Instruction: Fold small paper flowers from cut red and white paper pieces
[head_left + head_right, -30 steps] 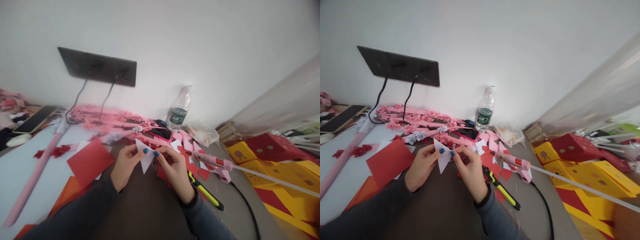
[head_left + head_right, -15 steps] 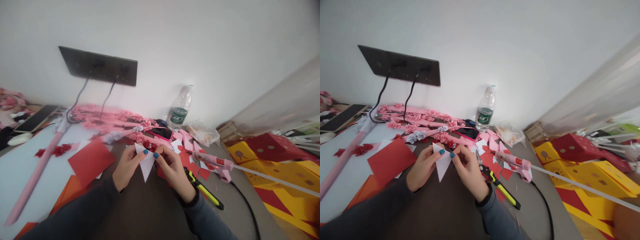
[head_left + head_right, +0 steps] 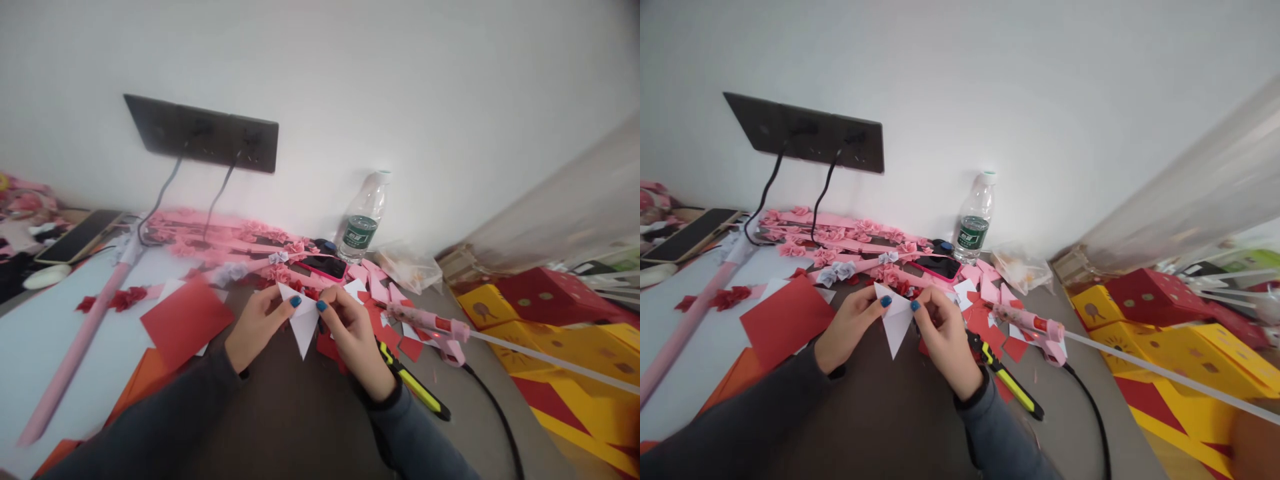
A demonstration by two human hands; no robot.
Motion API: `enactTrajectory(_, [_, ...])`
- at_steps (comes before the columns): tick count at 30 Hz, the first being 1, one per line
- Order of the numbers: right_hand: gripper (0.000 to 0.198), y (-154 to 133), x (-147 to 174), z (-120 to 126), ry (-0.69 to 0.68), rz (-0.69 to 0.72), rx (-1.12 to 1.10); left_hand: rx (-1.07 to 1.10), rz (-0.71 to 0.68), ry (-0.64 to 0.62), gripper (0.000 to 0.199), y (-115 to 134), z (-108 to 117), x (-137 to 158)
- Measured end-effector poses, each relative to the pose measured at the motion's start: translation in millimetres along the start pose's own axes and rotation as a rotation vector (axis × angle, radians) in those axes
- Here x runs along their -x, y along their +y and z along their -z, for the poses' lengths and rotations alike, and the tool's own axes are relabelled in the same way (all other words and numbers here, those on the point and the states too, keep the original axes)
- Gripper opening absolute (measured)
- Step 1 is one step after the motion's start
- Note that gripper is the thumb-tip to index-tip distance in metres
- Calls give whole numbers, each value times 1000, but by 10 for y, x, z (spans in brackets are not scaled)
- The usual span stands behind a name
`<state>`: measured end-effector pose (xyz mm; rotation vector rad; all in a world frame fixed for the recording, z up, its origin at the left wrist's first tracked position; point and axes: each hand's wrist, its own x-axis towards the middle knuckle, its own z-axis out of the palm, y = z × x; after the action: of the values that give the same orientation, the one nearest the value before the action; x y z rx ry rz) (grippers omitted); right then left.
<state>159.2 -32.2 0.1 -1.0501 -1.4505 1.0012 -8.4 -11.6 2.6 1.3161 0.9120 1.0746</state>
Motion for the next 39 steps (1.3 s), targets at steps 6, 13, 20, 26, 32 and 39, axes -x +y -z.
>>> enactTrajectory(6, [29,-8,-35,45,20,-17,15,-63,1,-20,29,35,-6,-25])
enactTrajectory(13, [32,-11,-78,78,37,-23,-7,-112,45,-58,31,-1,-2,-3])
enactTrajectory(20, [37,-15,-99,103,60,-44,-8,-57,110,-85,31,36,-11,1])
enactTrajectory(26, [32,-14,-90,121,-52,-27,-1,61,140,-137,30,18,14,-22])
enactTrajectory(32, [11,3,-89,138,59,143,169,161,189,83,33,-79,19,-62])
enactTrajectory(39, [22,2,-53,143,-10,528,565,264,205,122,35,-73,-5,-80])
